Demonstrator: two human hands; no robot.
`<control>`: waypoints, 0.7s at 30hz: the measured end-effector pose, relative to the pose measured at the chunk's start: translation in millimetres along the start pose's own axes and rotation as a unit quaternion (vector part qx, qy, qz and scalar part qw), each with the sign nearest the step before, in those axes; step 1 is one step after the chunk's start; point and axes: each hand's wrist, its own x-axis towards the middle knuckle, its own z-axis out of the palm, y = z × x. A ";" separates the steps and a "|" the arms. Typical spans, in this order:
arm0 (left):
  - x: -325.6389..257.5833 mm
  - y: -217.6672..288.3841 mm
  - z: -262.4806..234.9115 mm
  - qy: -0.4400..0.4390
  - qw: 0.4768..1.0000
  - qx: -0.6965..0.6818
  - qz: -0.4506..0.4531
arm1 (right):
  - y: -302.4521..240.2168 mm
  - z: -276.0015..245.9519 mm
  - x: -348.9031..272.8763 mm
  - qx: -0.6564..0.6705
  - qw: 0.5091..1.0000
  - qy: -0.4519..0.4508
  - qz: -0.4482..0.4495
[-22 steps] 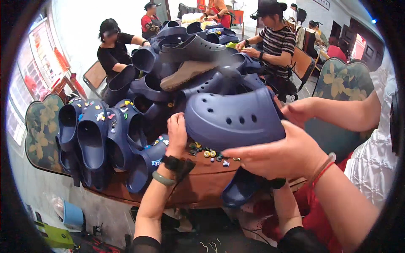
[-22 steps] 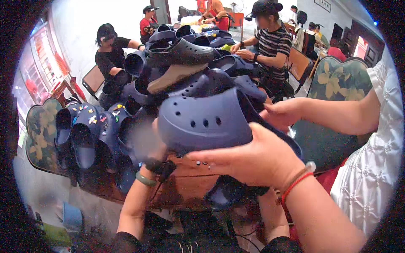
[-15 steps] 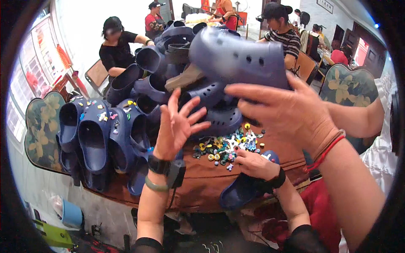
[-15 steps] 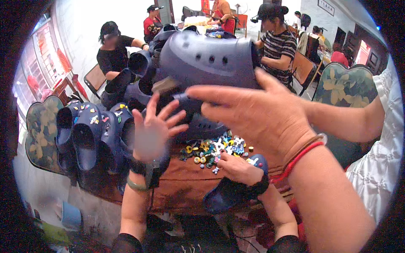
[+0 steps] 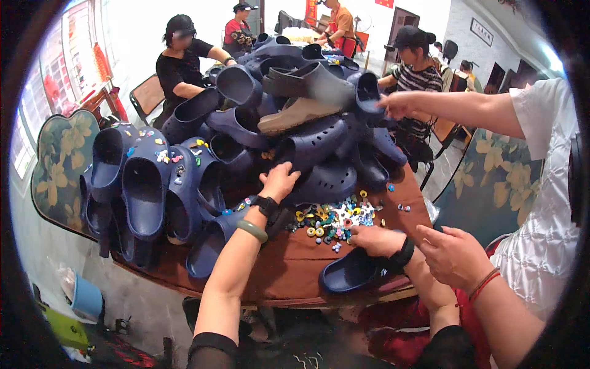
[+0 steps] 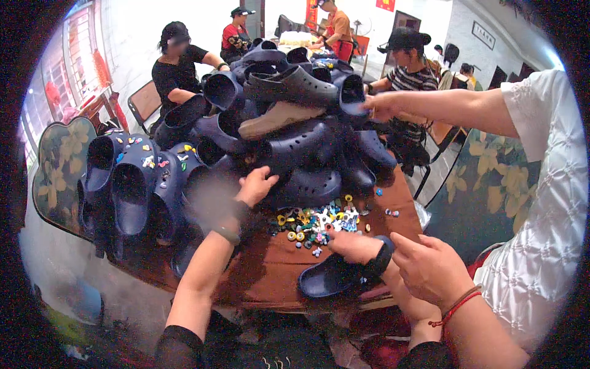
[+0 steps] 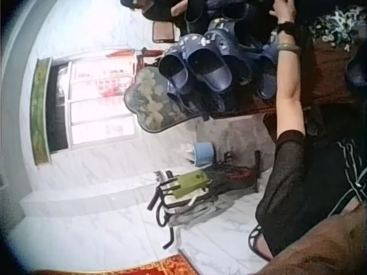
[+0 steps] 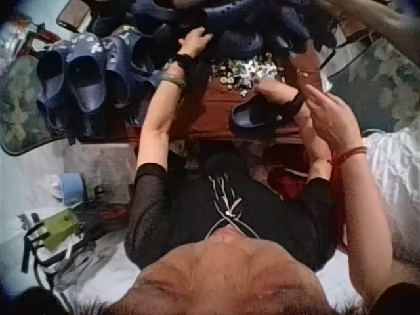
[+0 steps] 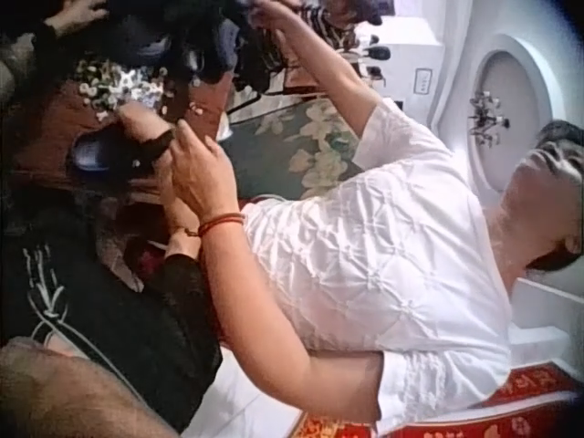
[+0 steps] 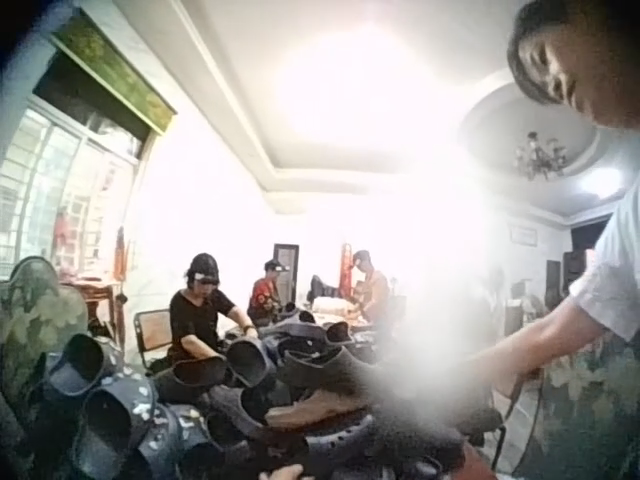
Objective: Manually applying decorative charms to the holes of clogs.
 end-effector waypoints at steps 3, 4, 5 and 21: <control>7.8 -37.5 8.2 0.070 0.993 -0.077 0.058 | -7.1 4.8 15.1 -0.053 0.999 0.009 -0.008; 6.7 -30.0 6.3 0.083 0.990 -0.089 0.070 | -8.4 6.7 12.3 -0.065 0.998 0.013 0.004; 5.0 -23.2 3.0 0.097 0.987 -0.100 0.081 | -8.8 7.4 10.4 -0.078 0.997 0.017 0.015; -189.8 12.5 -116.4 0.006 0.953 -0.272 0.133 | -34.1 69.8 26.8 0.263 0.921 0.285 0.039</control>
